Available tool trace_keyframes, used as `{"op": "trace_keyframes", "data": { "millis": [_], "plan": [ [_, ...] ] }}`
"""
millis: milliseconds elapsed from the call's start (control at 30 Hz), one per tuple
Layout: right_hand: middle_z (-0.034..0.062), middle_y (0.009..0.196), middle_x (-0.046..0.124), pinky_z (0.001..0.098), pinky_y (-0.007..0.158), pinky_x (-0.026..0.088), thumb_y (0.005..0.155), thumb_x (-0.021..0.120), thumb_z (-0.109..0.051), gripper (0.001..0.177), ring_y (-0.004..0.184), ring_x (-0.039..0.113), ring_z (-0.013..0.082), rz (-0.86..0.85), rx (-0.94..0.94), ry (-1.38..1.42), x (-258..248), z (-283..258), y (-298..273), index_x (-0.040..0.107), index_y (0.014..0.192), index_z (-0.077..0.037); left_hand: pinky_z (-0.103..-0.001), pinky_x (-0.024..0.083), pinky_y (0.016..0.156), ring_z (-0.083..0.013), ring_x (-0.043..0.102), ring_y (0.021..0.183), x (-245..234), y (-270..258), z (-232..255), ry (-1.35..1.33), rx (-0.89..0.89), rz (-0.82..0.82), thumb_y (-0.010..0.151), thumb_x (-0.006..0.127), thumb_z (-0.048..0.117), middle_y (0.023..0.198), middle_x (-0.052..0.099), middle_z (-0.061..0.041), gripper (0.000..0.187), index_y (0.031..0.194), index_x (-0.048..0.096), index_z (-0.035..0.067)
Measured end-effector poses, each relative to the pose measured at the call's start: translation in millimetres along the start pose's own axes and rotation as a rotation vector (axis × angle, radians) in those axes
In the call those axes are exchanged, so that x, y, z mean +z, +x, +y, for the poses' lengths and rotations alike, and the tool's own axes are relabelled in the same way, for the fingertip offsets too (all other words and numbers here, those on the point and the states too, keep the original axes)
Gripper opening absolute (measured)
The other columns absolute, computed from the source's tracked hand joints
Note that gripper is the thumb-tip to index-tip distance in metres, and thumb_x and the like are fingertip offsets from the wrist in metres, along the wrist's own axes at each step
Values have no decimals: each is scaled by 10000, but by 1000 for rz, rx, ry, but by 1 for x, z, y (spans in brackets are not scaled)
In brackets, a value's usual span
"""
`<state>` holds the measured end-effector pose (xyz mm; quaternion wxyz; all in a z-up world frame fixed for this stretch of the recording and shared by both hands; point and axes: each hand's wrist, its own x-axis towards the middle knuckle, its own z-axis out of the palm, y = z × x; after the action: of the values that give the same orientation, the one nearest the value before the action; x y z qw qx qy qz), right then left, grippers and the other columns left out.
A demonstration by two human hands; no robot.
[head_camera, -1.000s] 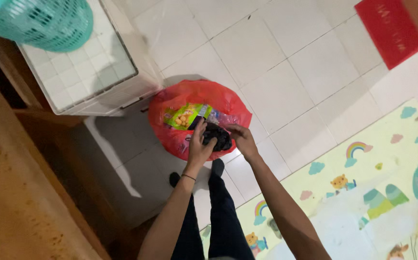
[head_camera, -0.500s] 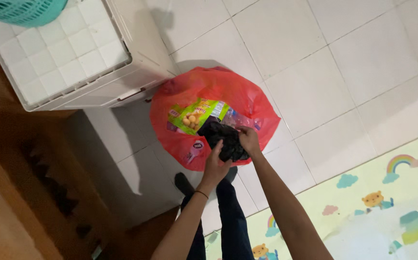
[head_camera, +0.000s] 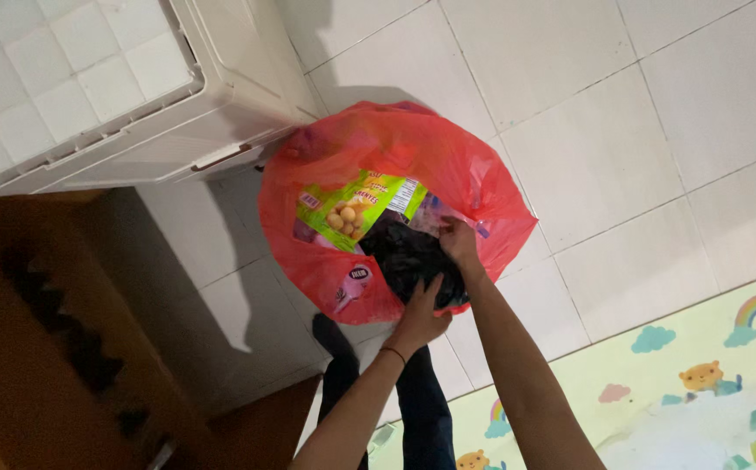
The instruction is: The person removes various packaged items from a red plastic bag and places them into different colored baskets. Items include snack packets, a plastic cup, and a water bottle. The person handles each item individually and deposits it into a basket.
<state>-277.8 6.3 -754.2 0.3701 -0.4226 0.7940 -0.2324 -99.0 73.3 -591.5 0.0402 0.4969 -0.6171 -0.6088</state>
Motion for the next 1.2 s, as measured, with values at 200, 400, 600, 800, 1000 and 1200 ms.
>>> {"op": "trace_keyframes", "data": {
  "millis": [200, 400, 600, 800, 1000, 1200],
  "plan": [
    [182, 868, 774, 374, 744, 578, 803, 707, -175, 474, 789, 753, 269, -75, 193, 104, 17, 1, -26, 698, 1248, -13, -468, 337, 1191, -562, 291, 1435, 16, -26, -20, 137, -153, -66, 828, 721, 194, 1526, 245, -436, 860, 1577, 325, 52],
    [146, 858, 728, 306, 669, 565, 869, 627, -34, 383, 727, 702, 211, 13, 256, 771, -21, -22, -36, 635, 1221, 117, -474, 345, 1154, -536, 316, 1418, 14, -32, -19, 174, -193, -37, 813, 736, 196, 1537, 255, -405, 834, 1546, 360, 68],
    [64, 919, 688, 283, 790, 573, 962, 611, -24, 312, 835, 659, 141, 162, 159, 847, -110, -80, -117, 600, 1256, 79, -448, 406, 1160, -439, 493, 1375, 8, -33, -8, 96, 49, 257, 806, 736, 107, 1468, 506, -288, 740, 1481, 451, 4],
    [67, 903, 681, 308, 830, 562, 941, 605, 35, 327, 861, 664, 158, 255, 139, 818, -172, -155, -223, 612, 1264, 84, -458, 411, 1130, -421, 494, 1328, -54, -81, 64, 18, 139, 327, 758, 842, 125, 1411, 507, -266, 990, 1570, 291, -7],
    [80, 843, 680, 332, 767, 587, 924, 625, 25, 320, 788, 666, 169, 267, 162, 959, -233, -237, -287, 635, 1237, 89, -500, 327, 1189, -449, 380, 1444, -118, -130, 187, 23, 634, 232, 612, 973, 198, 1522, 449, -247, 1146, 1531, 317, 3],
    [96, 854, 674, 337, 716, 558, 941, 613, -14, 321, 741, 642, 193, 288, 89, 977, -298, -327, -333, 650, 1245, 82, -468, 449, 1148, -396, 492, 1420, -165, -189, 291, -15, 744, 296, 693, 959, 229, 1492, 528, -207, 958, 1481, 451, 31]
  ]
}}
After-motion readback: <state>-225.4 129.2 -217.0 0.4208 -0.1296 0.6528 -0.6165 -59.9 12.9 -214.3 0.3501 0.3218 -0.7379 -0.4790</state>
